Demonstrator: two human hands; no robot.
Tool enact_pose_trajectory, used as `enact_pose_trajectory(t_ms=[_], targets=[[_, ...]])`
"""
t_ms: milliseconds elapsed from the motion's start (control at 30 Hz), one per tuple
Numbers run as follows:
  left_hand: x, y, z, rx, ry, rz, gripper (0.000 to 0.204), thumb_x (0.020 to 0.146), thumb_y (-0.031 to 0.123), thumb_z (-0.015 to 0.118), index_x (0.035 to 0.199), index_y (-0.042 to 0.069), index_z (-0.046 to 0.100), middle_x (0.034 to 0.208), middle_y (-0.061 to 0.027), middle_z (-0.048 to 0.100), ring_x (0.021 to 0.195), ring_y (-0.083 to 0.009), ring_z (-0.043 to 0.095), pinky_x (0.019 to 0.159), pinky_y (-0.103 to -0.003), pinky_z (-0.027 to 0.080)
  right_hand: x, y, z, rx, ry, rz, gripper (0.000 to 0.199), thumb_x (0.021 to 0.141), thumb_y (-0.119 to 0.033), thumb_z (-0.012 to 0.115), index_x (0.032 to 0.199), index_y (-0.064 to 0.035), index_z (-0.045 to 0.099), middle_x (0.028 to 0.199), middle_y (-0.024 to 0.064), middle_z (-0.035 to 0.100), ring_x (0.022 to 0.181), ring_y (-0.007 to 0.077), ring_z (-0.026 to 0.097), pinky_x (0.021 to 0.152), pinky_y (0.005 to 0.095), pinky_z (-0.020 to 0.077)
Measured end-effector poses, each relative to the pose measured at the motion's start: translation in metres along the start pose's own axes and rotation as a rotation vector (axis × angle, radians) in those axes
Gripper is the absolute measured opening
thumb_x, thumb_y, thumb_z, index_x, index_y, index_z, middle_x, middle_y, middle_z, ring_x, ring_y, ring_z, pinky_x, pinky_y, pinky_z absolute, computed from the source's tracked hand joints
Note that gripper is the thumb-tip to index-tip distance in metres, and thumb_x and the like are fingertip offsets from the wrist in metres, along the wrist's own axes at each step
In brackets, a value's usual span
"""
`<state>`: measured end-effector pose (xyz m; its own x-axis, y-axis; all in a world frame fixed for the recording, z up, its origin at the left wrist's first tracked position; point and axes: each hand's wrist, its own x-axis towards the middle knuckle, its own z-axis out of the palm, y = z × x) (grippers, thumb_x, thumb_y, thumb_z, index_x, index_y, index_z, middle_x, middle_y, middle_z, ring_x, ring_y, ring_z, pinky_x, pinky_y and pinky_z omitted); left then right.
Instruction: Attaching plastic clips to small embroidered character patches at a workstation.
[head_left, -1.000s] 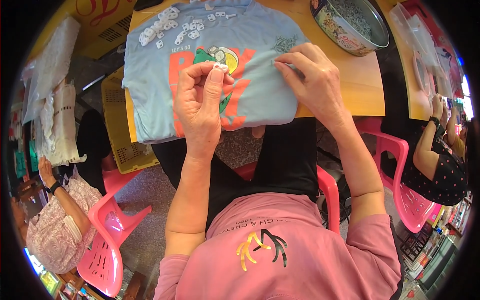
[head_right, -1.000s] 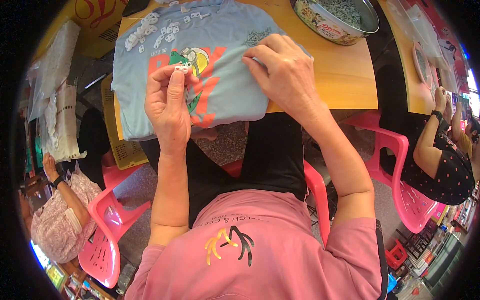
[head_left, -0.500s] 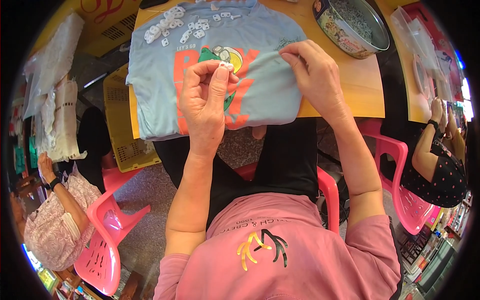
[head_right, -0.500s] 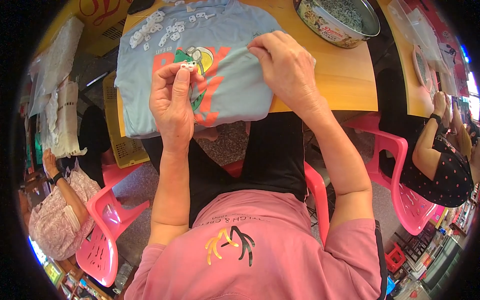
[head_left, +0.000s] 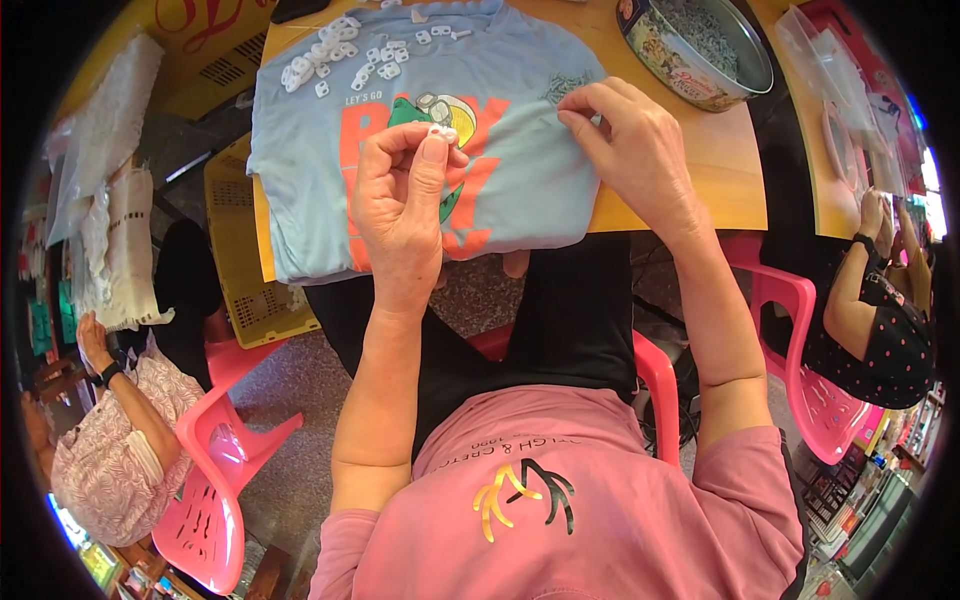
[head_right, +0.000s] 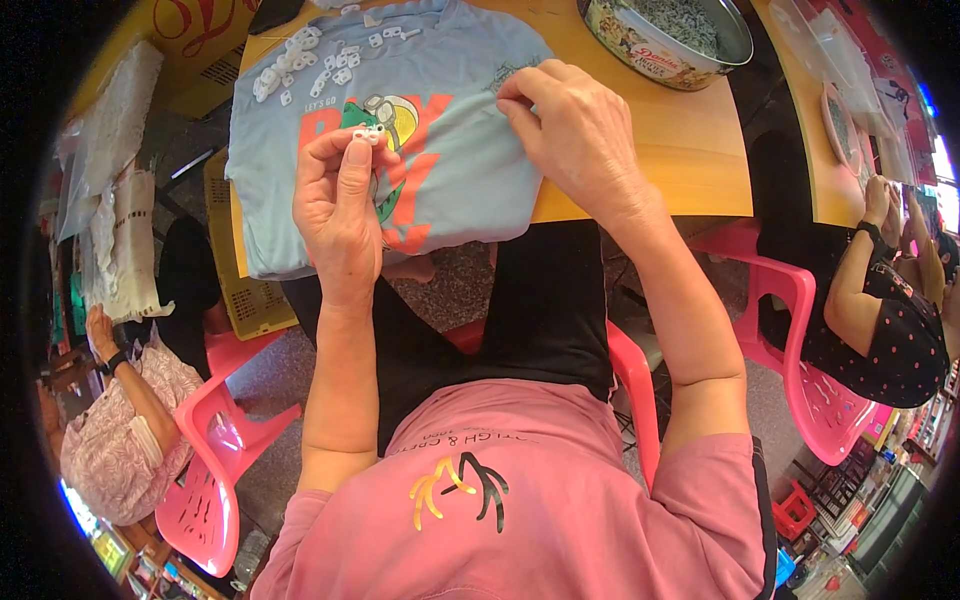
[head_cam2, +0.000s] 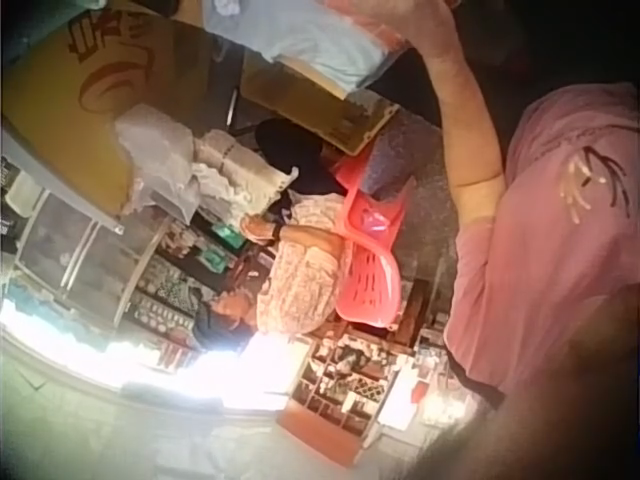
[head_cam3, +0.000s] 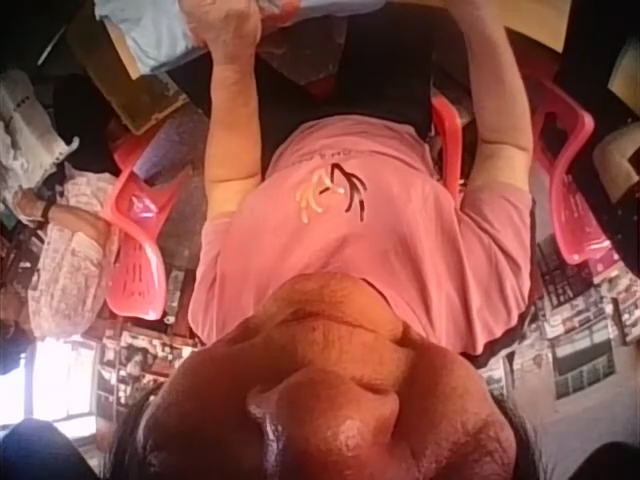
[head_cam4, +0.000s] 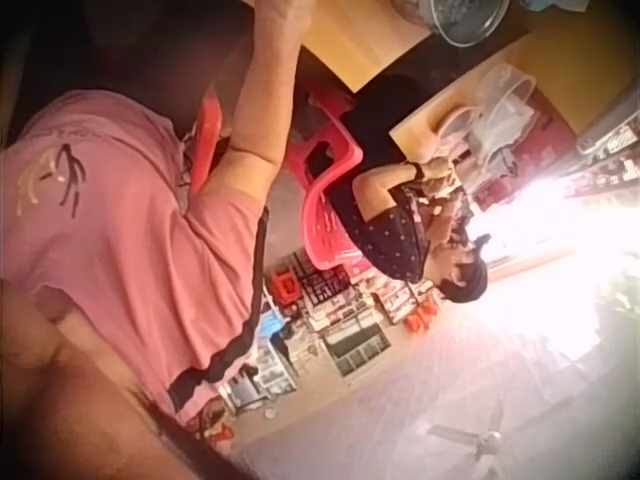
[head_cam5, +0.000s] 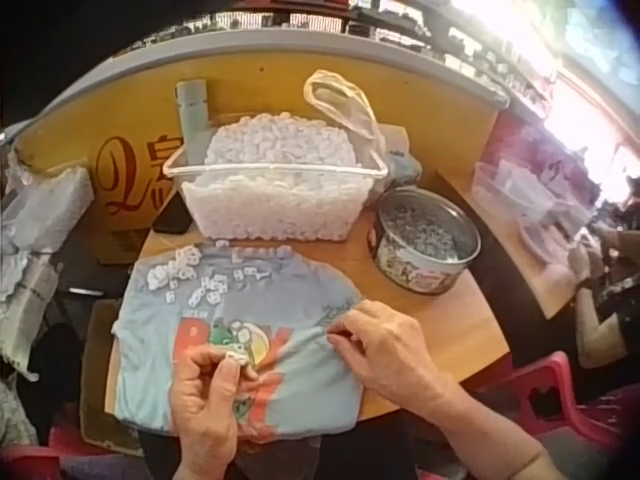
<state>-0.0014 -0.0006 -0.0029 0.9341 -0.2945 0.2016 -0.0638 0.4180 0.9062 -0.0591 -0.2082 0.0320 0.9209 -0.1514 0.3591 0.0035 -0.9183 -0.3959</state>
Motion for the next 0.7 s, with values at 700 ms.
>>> enact_pose_trajectory(t_ms=[700], targets=[[-0.0004,-0.0004,-0.0005,0.001,-0.005,0.001,0.012,0.098,0.009,0.057,0.105,0.0,0.056,0.093,-0.0063,0.064,0.084,-0.0099,0.062,0.079,-0.025,0.053,0.0059,-0.0086,0.0101,-0.17,-0.01,-0.2,0.009,0.081,-0.011,0.068,0.084,-0.0056,0.061,0.082,0.0066,0.059,0.08,0.0258,0.061,0.068,0.036,0.0486]])
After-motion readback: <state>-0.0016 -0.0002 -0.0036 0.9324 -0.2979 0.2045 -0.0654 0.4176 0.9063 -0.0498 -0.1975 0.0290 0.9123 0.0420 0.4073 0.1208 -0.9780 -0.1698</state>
